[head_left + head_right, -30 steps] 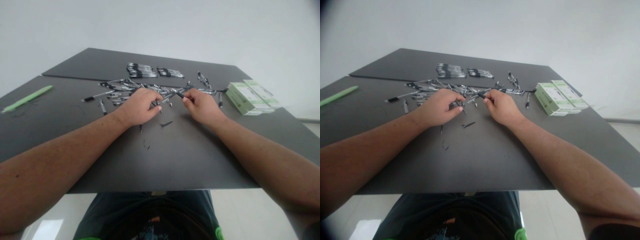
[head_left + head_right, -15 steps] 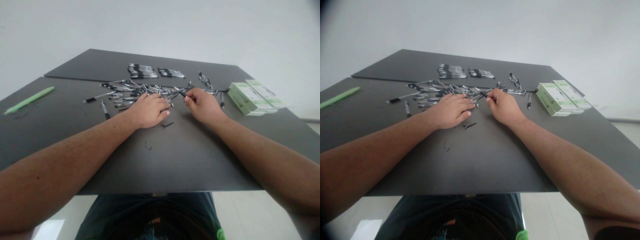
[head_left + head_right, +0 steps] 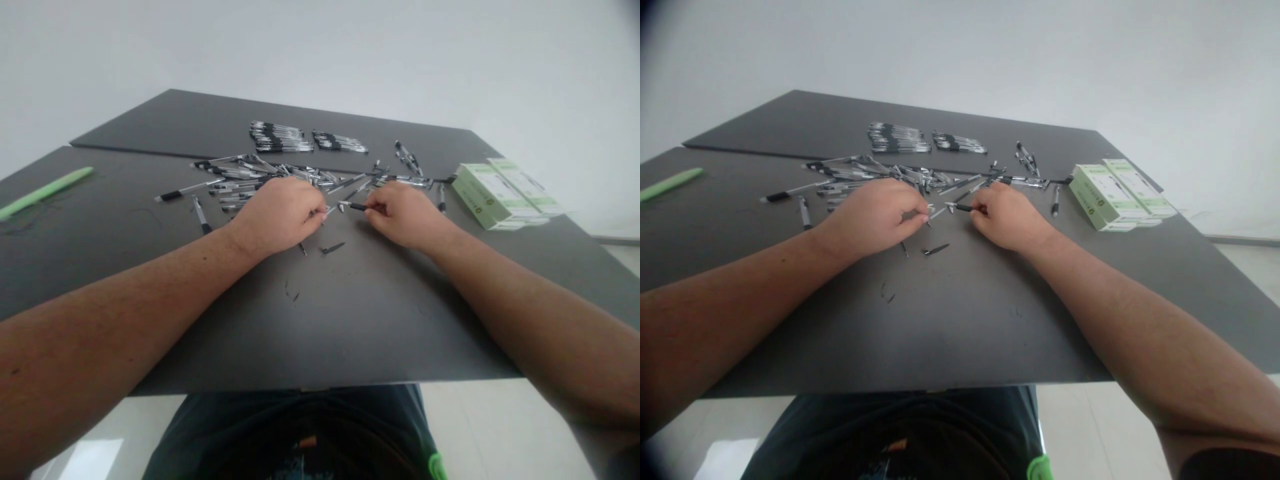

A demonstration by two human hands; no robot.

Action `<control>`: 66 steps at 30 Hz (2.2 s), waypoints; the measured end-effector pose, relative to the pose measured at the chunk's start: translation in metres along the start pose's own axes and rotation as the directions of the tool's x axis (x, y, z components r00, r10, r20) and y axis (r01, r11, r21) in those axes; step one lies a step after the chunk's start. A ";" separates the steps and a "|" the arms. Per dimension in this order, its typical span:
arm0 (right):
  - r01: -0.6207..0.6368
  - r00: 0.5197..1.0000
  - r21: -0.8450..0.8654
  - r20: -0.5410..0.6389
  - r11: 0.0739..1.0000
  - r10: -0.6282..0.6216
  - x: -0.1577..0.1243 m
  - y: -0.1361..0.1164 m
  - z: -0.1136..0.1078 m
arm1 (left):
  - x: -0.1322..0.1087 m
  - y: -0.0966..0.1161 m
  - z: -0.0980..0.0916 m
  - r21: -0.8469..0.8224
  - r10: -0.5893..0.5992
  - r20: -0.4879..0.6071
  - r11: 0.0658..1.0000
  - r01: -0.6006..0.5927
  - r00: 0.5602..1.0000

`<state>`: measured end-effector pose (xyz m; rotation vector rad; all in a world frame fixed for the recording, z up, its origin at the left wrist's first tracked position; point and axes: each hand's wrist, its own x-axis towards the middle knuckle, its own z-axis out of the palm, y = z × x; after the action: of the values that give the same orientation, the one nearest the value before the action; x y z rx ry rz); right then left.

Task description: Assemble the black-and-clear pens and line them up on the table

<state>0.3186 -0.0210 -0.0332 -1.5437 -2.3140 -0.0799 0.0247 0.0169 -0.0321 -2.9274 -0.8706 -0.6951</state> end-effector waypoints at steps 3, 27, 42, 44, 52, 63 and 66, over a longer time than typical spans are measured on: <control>0.089 0.989 -0.091 0.124 0.992 -0.077 -0.002 0.004 -0.005 | -0.001 -0.001 -0.004 -0.027 -0.074 -0.063 0.997 0.073 0.995; 0.426 0.880 0.263 0.100 0.865 -0.464 -0.016 -0.061 0.020 | 0.004 0.007 -0.007 -0.270 -0.229 -0.081 0.942 0.200 0.970; -0.018 1.000 0.521 -0.004 0.853 0.024 -0.011 -0.039 -0.012 | 0.001 0.029 0.000 -0.932 -0.482 0.233 0.138 0.336 0.845; -0.067 0.997 0.587 0.014 0.807 0.072 -0.010 -0.038 -0.010 | 0.000 0.031 0.001 -0.936 -0.454 0.251 0.113 0.335 0.855; -0.090 0.995 0.737 0.036 0.669 0.095 -0.011 -0.041 -0.004 | -0.002 0.035 0.002 -0.937 -0.371 0.239 0.153 0.313 0.897; -0.134 0.990 0.838 0.095 0.529 0.101 -0.008 -0.046 -0.007 | -0.001 0.037 -0.001 -0.899 -0.366 0.255 0.249 0.359 0.895; -0.142 0.989 0.866 0.107 0.479 0.100 -0.009 -0.047 -0.007 | 0.000 0.038 -0.002 -0.870 -0.403 0.240 0.315 0.380 0.883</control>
<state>0.2805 -0.0495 -0.0228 -1.0983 -1.7163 1.0387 0.0438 -0.0157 -0.0255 -3.5377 -1.7034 -1.7393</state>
